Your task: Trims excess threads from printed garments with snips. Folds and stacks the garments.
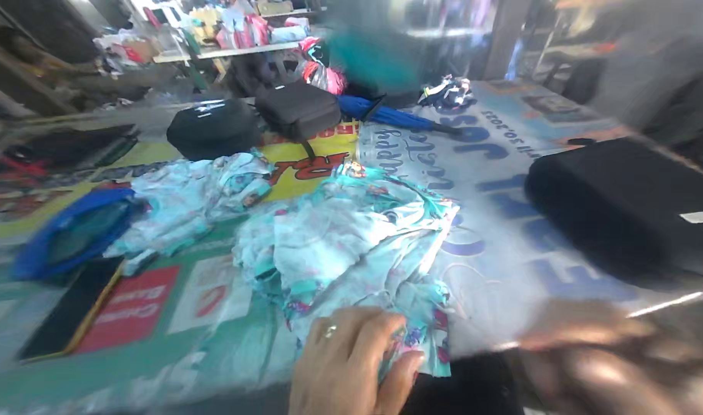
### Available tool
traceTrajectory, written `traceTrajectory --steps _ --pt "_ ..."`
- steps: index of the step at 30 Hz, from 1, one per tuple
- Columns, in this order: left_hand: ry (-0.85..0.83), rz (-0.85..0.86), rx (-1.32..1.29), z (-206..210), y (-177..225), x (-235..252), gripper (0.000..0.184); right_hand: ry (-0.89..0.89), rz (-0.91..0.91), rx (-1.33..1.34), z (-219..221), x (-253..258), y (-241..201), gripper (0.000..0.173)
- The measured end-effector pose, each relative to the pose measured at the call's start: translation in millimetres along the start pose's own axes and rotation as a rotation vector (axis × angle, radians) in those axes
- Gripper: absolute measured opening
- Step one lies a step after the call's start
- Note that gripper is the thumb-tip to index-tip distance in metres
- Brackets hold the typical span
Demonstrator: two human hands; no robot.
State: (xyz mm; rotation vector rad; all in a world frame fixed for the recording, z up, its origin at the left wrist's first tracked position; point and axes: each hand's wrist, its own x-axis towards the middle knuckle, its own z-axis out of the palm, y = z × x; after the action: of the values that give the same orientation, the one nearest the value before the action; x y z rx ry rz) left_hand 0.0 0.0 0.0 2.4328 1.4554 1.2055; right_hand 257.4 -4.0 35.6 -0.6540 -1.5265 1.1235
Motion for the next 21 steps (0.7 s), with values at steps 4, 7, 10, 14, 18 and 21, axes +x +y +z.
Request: traceTrajectory --steps 4,7,10,14,18,21 --pt "-0.095 -0.049 0.295 33.1 -25.7 -15.9 0.026 -0.094 0.15 -0.147 25.0 11.5 48.8 0.02" --pt "-0.037 -0.15 0.04 28.3 -25.3 -16.0 0.016 -0.139 0.125 -0.389 33.0 20.4 70.4 0.025" --pt "0.019 -0.269 -0.392 23.3 -17.7 -15.0 0.012 -0.186 0.132 -0.451 45.9 24.0 77.2 0.05" --pt "0.062 -0.444 -0.907 24.7 -12.5 -13.2 0.009 -0.17 0.159 -0.415 61.3 26.6 80.1 0.05" --pt "0.053 -0.472 -1.038 24.2 -22.1 -15.3 0.011 -0.158 0.172 -0.311 58.9 29.0 83.0 0.024" --pt "0.019 -0.48 -0.979 21.5 -22.9 -15.9 0.01 -0.183 0.127 -0.367 55.1 27.4 86.8 0.018"
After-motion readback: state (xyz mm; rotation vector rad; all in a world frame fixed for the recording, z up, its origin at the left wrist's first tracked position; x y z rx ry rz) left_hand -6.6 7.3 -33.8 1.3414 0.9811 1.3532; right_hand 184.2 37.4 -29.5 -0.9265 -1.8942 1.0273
